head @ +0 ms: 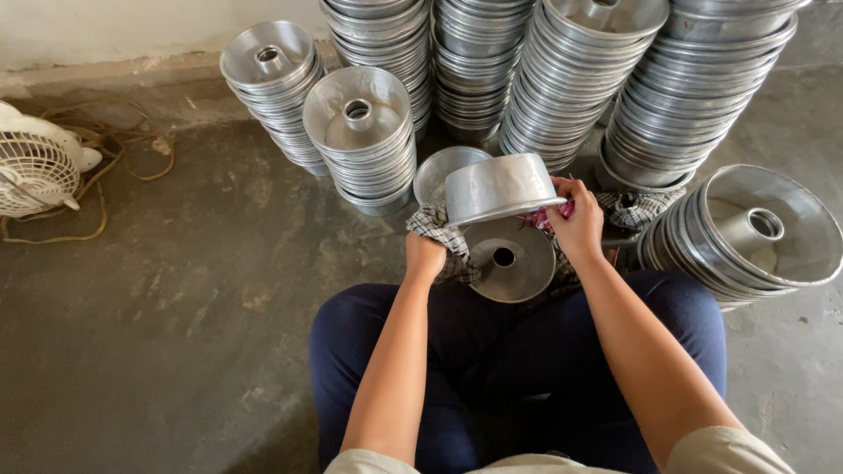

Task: The person sits on the floor and wipes the interior and exterior surfaces of metal funnel-shaped parts using a red cloth. They handle the parts one at a time, rotating them to clean different areas, and place each cleaned part onto a nearby stack.

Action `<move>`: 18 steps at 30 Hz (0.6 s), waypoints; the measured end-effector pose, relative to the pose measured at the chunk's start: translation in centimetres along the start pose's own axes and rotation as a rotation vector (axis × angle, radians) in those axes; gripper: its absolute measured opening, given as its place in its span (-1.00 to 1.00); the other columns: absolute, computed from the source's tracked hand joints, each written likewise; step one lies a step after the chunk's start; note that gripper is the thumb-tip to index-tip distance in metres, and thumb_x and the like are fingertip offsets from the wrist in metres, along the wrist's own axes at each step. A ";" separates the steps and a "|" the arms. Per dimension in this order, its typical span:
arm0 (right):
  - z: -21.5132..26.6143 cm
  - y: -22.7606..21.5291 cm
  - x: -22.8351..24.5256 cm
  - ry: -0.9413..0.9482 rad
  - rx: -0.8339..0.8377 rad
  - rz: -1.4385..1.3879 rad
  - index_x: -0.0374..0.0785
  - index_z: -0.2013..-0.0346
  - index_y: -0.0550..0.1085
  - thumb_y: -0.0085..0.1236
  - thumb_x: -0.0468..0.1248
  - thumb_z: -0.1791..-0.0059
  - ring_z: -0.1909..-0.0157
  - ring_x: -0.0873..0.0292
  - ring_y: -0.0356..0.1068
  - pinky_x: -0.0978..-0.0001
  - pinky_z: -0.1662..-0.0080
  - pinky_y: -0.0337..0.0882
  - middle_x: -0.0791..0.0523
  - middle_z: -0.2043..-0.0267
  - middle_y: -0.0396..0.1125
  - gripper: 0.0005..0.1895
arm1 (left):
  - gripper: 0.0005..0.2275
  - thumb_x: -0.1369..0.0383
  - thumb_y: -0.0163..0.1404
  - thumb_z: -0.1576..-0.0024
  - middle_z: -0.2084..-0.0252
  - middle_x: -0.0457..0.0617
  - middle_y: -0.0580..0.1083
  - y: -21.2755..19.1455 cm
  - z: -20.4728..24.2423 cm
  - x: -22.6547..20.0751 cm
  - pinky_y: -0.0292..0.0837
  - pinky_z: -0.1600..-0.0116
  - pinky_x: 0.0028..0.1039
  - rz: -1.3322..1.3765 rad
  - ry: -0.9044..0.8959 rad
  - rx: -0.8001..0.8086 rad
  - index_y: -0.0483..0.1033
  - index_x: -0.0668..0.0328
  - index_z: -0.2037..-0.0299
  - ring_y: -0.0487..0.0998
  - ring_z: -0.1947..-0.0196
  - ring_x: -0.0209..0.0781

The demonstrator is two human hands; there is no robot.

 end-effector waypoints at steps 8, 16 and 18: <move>0.7 -0.2 -2.9 0.349 -0.029 0.042 -0.31 0.14 0.40 0.30 -0.28 0.03 0.38 0.07 0.41 0.25 0.19 0.42 0.01 0.39 0.40 -0.72 | -0.80 0.32 -0.01 -0.26 0.14 0.10 0.55 -0.7 -0.4 -1.0 0.48 0.07 -0.26 0.367 -0.124 0.007 0.50 0.28 0.04 0.55 0.14 0.00; 1.4 0.6 -6.8 0.661 -0.136 -0.443 -0.28 0.10 0.40 0.19 -0.38 -0.02 0.38 0.34 0.30 0.43 0.34 0.30 0.16 0.36 0.38 -0.81 | -0.67 0.19 -0.33 -0.27 0.04 0.03 0.51 -5.7 -2.9 3.7 0.50 0.03 -0.18 1.313 -0.495 -0.151 0.43 0.18 0.00 0.52 0.05 -0.10; 0.8 1.3 -7.0 0.661 -0.156 -0.618 -0.24 0.09 0.38 0.14 -0.43 0.02 0.33 0.41 0.41 0.54 0.30 0.39 0.20 0.34 0.44 -0.77 | -0.68 0.21 -0.30 -0.29 -0.03 0.05 0.50 -5.5 -3.6 6.7 0.48 -0.06 -0.17 1.388 -0.517 -0.201 0.42 0.21 -0.05 0.50 -0.03 -0.07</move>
Point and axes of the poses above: each hand's wrist, its own z-axis away from the middle knuckle, its own y-axis out of the palm, x = y × z, the point moved 8 cm from there along -z, towards the middle knuckle
